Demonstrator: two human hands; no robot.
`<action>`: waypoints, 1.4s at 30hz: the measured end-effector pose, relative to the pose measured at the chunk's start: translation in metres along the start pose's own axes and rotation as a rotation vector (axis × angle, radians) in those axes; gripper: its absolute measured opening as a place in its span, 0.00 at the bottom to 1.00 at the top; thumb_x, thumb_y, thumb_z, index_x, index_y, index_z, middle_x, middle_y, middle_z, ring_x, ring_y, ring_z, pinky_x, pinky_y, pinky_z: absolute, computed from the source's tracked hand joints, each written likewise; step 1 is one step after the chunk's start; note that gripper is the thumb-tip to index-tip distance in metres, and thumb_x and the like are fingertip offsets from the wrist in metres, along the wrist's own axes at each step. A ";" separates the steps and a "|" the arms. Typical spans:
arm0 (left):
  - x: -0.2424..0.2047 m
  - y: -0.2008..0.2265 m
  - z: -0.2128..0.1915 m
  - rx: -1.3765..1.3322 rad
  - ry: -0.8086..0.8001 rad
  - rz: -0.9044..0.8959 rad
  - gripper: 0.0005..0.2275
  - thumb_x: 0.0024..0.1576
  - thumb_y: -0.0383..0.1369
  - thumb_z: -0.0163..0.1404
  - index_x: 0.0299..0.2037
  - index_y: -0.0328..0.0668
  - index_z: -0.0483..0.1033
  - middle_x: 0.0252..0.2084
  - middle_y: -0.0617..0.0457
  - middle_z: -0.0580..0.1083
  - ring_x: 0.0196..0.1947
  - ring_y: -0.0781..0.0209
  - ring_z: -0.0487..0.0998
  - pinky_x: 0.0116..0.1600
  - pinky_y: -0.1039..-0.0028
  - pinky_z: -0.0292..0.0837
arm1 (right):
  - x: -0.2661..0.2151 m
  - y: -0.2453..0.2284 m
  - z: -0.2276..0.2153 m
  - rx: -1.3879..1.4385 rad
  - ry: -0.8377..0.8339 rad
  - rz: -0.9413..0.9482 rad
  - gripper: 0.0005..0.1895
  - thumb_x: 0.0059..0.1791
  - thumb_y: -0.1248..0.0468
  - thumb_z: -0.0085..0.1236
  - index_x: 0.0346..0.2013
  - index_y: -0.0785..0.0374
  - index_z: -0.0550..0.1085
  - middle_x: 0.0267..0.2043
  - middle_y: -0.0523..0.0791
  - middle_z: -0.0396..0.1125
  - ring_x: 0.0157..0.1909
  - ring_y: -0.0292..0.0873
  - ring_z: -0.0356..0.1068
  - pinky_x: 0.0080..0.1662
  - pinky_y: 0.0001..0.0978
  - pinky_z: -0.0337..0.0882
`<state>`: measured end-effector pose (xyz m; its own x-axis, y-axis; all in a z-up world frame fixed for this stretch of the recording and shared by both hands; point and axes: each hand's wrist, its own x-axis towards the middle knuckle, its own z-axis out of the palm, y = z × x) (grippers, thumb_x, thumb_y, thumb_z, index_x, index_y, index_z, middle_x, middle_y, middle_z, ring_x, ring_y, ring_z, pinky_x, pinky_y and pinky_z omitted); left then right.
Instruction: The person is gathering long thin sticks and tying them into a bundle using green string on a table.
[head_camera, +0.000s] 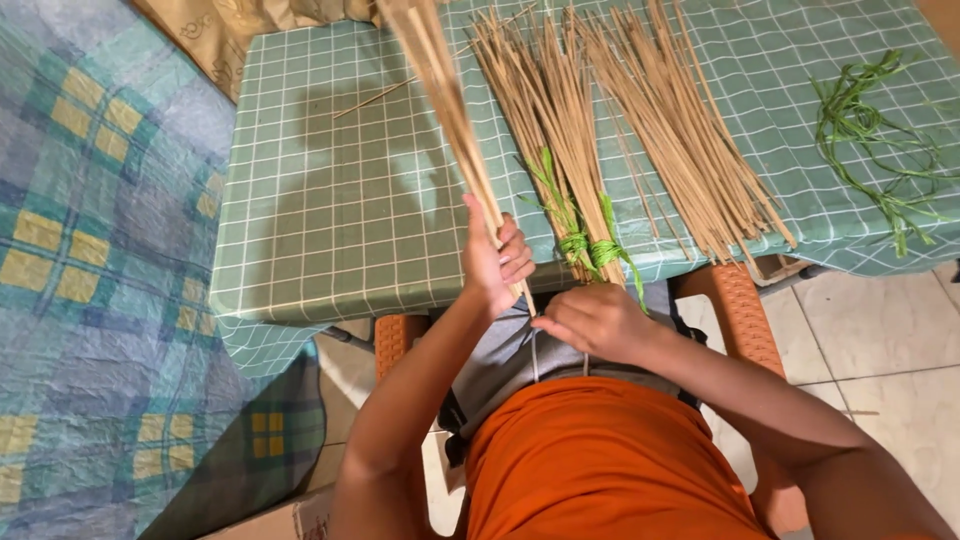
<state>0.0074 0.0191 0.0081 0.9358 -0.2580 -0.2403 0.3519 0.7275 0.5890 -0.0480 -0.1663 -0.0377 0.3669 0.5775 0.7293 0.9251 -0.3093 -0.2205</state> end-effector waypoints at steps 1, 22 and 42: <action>0.001 0.002 0.001 -0.005 -0.008 -0.005 0.32 0.54 0.73 0.29 0.20 0.53 0.55 0.11 0.65 0.46 0.06 0.74 0.45 0.10 0.86 0.43 | 0.004 0.001 -0.001 -0.009 -0.005 0.003 0.09 0.52 0.64 0.60 0.29 0.62 0.76 0.28 0.46 0.71 0.24 0.45 0.72 0.23 0.32 0.73; 0.001 -0.007 -0.001 -0.034 0.047 0.006 0.31 0.56 0.71 0.31 0.19 0.52 0.54 0.09 0.62 0.46 0.04 0.70 0.46 0.09 0.83 0.43 | 0.039 -0.022 -0.013 -0.124 0.174 -0.194 0.04 0.50 0.70 0.63 0.31 0.66 0.77 0.27 0.48 0.71 0.25 0.45 0.72 0.25 0.29 0.72; -0.017 -0.025 0.021 0.121 -0.050 0.121 0.31 0.62 0.64 0.29 0.19 0.46 0.56 0.11 0.59 0.47 0.03 0.69 0.47 0.07 0.82 0.45 | 0.021 -0.008 -0.009 -0.078 0.216 -0.057 0.06 0.49 0.67 0.65 0.29 0.65 0.78 0.26 0.48 0.72 0.21 0.46 0.71 0.23 0.34 0.70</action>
<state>-0.0169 -0.0079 0.0132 0.9704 -0.2068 -0.1249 0.2338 0.6741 0.7007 -0.0485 -0.1587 -0.0145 0.2767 0.4231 0.8628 0.9303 -0.3429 -0.1302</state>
